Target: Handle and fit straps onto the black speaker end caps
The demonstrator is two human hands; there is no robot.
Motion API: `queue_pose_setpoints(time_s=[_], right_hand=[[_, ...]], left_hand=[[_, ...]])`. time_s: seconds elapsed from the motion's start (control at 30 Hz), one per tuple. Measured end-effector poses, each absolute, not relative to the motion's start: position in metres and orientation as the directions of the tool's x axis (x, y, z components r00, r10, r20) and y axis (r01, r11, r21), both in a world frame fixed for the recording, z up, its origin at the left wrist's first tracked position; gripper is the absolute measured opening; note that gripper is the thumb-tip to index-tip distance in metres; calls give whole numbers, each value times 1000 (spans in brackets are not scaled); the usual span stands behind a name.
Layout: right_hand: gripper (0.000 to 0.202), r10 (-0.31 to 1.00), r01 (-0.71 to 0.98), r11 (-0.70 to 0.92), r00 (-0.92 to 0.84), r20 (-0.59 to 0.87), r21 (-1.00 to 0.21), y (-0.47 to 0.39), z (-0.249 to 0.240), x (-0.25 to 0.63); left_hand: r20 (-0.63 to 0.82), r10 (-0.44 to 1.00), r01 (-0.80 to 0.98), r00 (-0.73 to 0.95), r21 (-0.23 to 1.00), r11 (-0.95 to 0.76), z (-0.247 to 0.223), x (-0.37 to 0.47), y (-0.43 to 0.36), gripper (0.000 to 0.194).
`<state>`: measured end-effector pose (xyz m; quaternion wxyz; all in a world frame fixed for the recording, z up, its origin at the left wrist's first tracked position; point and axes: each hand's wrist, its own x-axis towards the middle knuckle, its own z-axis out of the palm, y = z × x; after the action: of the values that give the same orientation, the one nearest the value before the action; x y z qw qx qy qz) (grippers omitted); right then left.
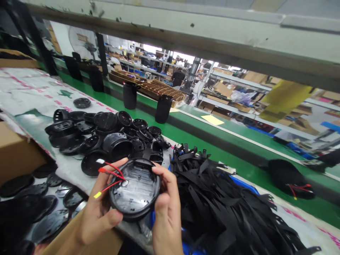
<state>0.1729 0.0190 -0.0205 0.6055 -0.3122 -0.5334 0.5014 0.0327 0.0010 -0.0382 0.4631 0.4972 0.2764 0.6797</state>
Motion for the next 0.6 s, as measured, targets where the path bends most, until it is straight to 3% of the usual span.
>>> queue_pose_setpoints(time_s=[0.1,0.27,0.43,0.6], right_hand=[[39,974,-173,215,-37,224,-961,21,-12,174],[40,981,-208,166,-66,183,-964,21,-6,172],[36,988,-240,75,-114,105,-968,20,-1,172],[38,958,-196,216,-148,246,-957,25,-4,172]], left_hand=[[426,904,-380,-32,832,-405,-38,32,-2,67],[299,947,-473,-113,823,-316,-33,43,-8,91],[134,939,-357,-317,901,-249,-19,61,-9,55],[221,856,-216,-468,911,-353,-19,72,-4,51]])
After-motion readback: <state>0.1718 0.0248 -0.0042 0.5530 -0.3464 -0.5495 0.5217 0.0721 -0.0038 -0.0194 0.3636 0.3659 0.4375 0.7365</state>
